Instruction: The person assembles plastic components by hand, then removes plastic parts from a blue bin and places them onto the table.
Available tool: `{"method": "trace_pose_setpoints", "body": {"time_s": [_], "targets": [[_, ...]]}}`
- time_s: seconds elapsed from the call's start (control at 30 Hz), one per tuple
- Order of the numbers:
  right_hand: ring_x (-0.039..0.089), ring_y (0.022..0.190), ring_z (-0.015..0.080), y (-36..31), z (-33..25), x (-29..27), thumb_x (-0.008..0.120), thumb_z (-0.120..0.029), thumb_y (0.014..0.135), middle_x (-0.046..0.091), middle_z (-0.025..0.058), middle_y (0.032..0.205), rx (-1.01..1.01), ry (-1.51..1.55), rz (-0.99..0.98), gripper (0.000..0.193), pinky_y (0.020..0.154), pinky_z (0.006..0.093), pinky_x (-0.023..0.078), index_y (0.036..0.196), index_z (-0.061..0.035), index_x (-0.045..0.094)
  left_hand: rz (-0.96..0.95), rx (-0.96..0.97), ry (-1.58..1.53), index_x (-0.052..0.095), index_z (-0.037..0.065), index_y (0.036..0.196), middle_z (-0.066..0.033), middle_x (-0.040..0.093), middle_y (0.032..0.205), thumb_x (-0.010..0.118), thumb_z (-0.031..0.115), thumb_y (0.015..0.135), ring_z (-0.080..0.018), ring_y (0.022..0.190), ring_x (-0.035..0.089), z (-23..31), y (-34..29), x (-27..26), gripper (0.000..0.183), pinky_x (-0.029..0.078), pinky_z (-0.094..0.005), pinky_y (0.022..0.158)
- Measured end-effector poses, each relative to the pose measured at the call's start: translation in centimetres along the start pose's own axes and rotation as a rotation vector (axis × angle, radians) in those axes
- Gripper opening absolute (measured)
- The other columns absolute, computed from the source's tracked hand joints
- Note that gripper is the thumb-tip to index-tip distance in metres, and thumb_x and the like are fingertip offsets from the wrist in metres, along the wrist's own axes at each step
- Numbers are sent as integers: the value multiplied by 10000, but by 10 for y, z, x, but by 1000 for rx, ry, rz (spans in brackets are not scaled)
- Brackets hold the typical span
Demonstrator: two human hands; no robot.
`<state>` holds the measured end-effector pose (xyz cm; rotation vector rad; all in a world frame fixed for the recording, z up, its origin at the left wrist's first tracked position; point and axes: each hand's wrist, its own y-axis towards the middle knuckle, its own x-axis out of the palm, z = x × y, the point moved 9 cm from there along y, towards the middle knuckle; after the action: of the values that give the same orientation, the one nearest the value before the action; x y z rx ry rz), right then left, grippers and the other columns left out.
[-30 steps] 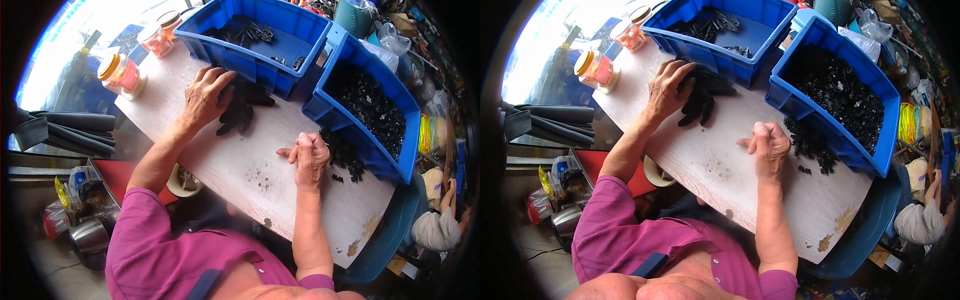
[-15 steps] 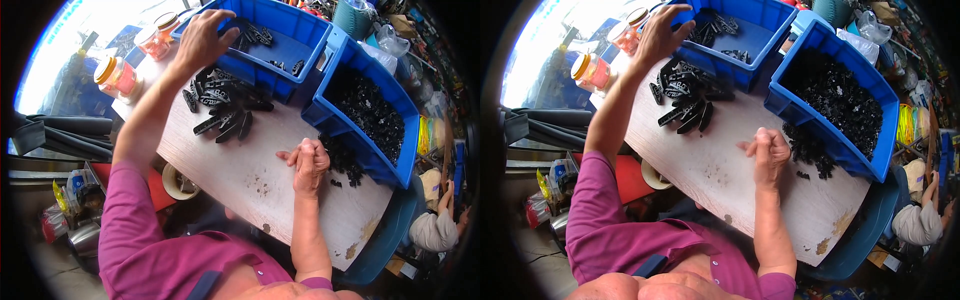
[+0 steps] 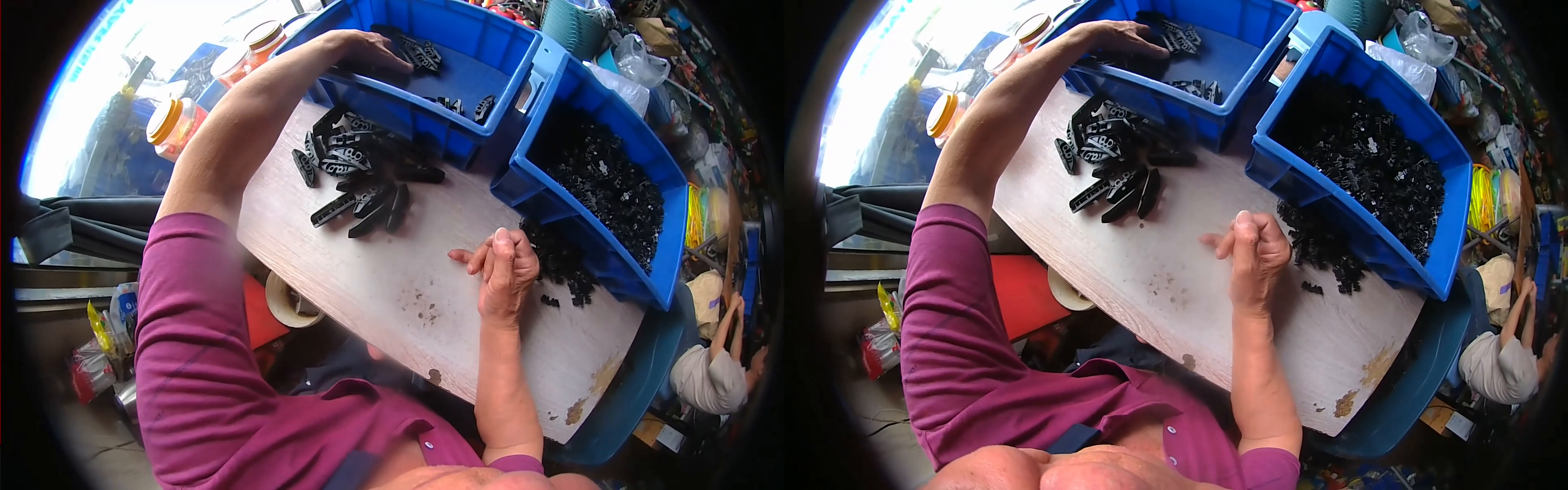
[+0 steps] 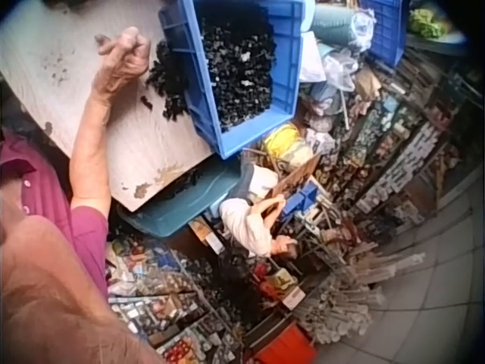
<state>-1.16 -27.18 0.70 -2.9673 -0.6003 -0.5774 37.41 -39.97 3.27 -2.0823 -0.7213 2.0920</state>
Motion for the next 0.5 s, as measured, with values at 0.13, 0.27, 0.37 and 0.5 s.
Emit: {"method": "trace_pose_setpoints", "body": {"time_s": [0.13,0.27,0.37,0.5], "targets": [[445,496,61,-1,1,1,530,-154,962,477,7,592,32,1,-73,248,598,366,605,742,-41,524,21,40,-146,502,168,1411,-128,560,1365,599,784,719,-277,1177,588,65,-40,-21,932,478,-428,969],[381,443,78,0,-4,2,523,-169,965,341,-24,499,-16,-34,-7,269,574,429,606,718,-73,475,-83,4,-194,210,246,1541,-131,328,1535,777,671,587,-369,1337,424,89,-39,-9,1188,517,-605,898],[408,467,70,0,0,1,532,-164,962,417,-6,549,15,-8,-48,256,588,399,606,730,-60,498,-108,33,-148,258,236,1525,-128,387,1497,773,521,630,-365,1266,499,96,-35,-8,1071,558,-580,838],[433,493,58,-2,-2,0,553,-161,953,479,3,582,4,38,-11,238,606,370,606,743,-52,529,-91,-16,-198,335,213,1489,-148,493,1401,733,374,660,-360,1178,569,92,-37,-10,933,573,-567,800]]}}
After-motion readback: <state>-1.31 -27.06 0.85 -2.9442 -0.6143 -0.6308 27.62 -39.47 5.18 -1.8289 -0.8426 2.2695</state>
